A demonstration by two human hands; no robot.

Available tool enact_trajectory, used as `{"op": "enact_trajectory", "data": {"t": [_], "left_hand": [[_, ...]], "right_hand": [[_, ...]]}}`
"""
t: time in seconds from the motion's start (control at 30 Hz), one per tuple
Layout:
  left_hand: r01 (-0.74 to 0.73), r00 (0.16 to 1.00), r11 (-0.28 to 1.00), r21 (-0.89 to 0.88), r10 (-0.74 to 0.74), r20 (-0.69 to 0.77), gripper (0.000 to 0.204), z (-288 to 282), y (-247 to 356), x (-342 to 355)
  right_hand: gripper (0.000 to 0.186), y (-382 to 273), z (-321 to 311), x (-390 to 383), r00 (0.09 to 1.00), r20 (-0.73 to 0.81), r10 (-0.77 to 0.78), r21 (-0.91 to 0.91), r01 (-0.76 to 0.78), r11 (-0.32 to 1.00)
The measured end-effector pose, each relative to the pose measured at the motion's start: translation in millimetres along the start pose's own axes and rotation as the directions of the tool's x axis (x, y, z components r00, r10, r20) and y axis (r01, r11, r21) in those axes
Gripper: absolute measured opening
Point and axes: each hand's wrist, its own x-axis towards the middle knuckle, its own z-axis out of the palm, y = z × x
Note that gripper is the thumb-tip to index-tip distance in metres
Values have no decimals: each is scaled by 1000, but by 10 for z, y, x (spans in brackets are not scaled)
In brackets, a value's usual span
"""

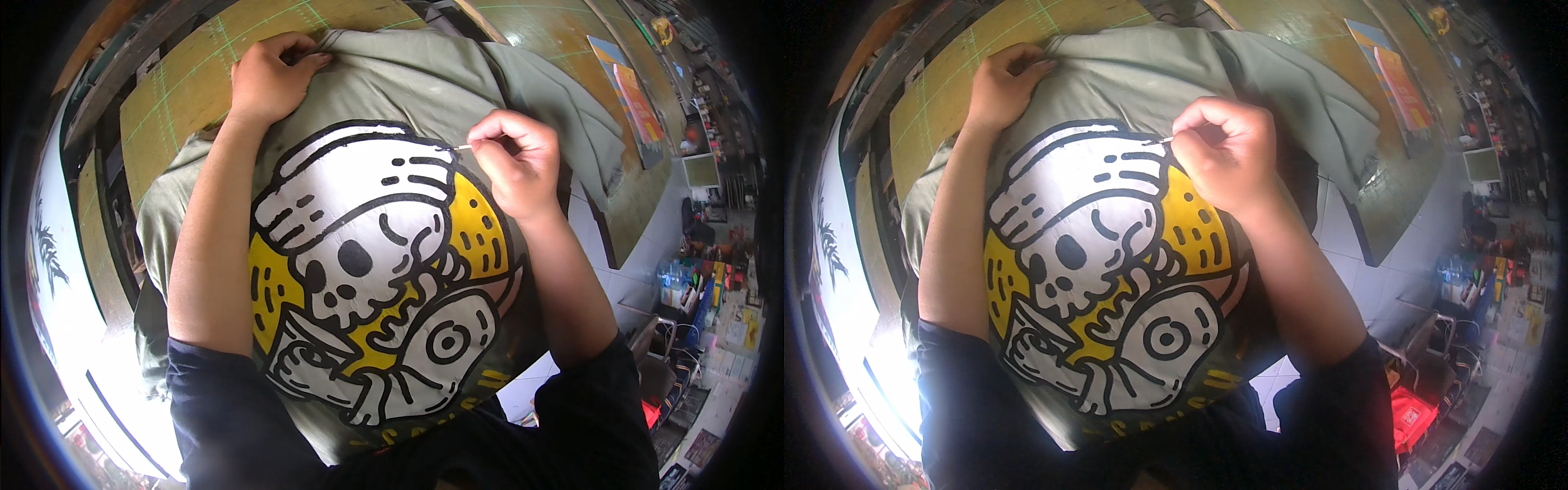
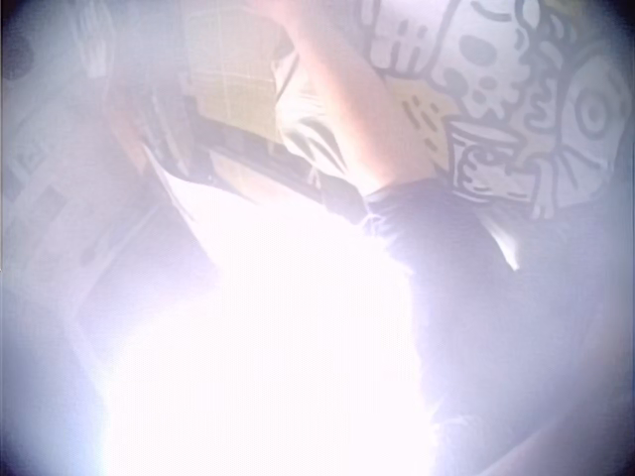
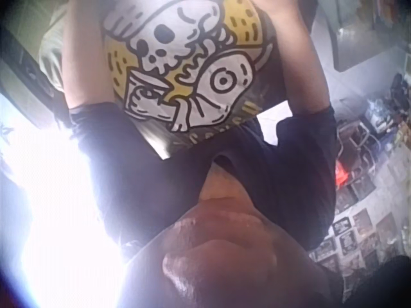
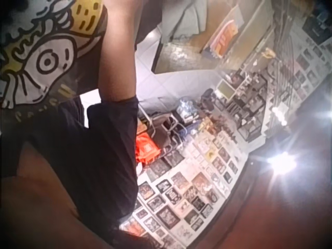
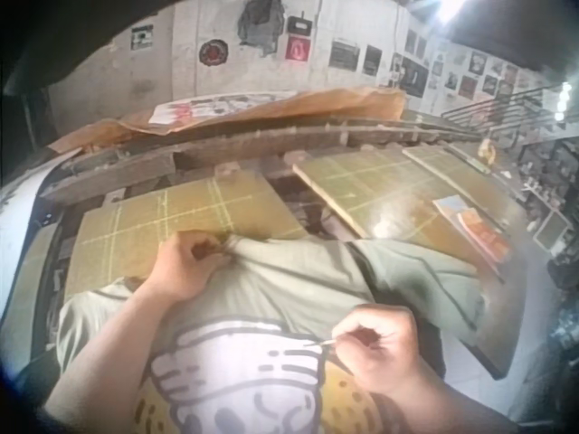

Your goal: The person paints a skull graphic on a green t-shirt using a small brush. They repeatedly apply white paint to the skull's hat area, occasionally pause to walk around the room, and return to continue painting the same region.

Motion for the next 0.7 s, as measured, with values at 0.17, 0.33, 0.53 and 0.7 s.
{"op": "enact_trajectory", "data": {"t": [0.17,0.33,0.53,0.7], "left_hand": [[-8,1000,1000,-7,8,-23,27,-2,-33,3],[5,1000,1000,-6,-5,-5,27,4,-12,1],[29,999,999,-26,-29,21,28,-18,-6,-4],[-33,998,999,-8,33,-46,30,-4,-76,14]], "right_hand": [[6,-15,-14,25,998,39,50,39,-51,998],[6,-3,-25,26,997,39,63,3,-63,998],[10,-13,-28,3,995,89,34,4,-34,999],[7,-14,-3,22,995,57,75,30,-77,997]]}}
